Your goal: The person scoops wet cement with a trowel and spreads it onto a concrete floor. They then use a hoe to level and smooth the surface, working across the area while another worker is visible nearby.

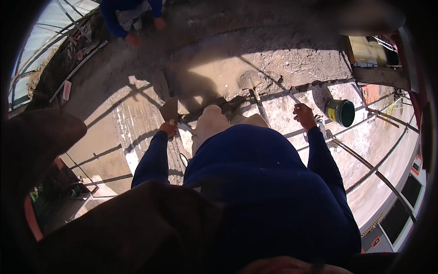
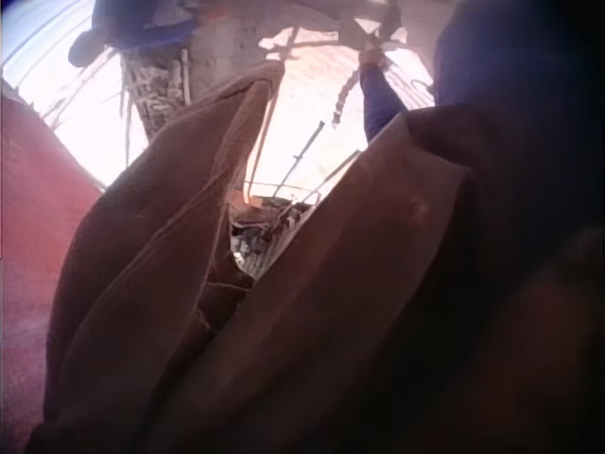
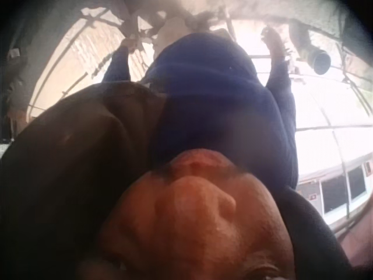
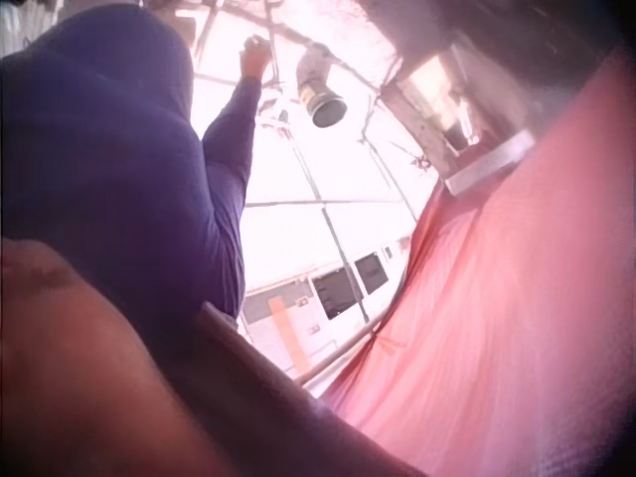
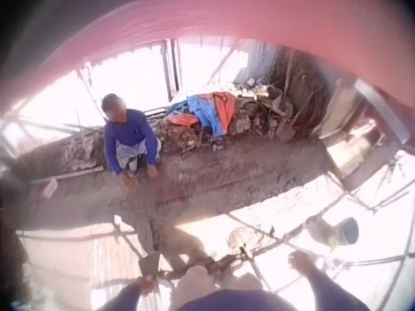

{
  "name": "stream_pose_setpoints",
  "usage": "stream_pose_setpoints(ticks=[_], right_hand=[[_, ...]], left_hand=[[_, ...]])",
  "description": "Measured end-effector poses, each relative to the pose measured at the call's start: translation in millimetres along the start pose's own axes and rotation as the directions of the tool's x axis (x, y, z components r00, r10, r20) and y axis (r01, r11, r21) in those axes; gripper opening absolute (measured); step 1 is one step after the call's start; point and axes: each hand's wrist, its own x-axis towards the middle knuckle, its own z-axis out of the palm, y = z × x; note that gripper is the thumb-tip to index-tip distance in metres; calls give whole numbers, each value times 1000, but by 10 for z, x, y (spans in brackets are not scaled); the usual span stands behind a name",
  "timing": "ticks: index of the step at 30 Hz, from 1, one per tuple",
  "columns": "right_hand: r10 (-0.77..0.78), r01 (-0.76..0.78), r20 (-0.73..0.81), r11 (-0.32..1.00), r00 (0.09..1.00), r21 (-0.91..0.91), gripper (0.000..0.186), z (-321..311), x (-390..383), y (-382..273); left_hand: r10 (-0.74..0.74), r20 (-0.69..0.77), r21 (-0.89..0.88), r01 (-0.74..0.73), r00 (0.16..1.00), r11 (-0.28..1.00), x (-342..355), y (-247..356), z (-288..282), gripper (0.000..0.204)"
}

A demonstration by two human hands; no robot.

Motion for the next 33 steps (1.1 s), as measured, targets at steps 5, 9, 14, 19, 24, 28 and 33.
stream_pose_setpoints(ticks=[5,9,14,19,24,28,33], right_hand=[[-3,-2,61,997,998,75,21,-391,623,74],[28,-33,62,996,998,82,22,-385,962,57],[-66,71,149,997,987,-27,29,-100,1473,-153],[-102,102,159,995,982,4,27,561,2109,-545],[-231,279,251,944,940,-175,34,909,2343,-818],[-138,186,238,964,961,-191,33,602,2597,-1236],[-178,184,99,981,979,-54,36,697,2735,-2229]], left_hand=[[83,-186,-238,-127,979,963,-290,154,444,31],[112,-245,-226,-169,963,959,-605,622,529,41],[185,-197,-127,-212,963,969,-399,1099,351,40],[122,-178,-169,-153,976,974,333,1105,53,41],[4,-178,-308,-60,984,949,1130,1172,-281,35],[-13,-168,-365,-50,986,930,1546,1307,-407,31],[3,-66,-319,-24,998,948,1834,1749,-878,29]])
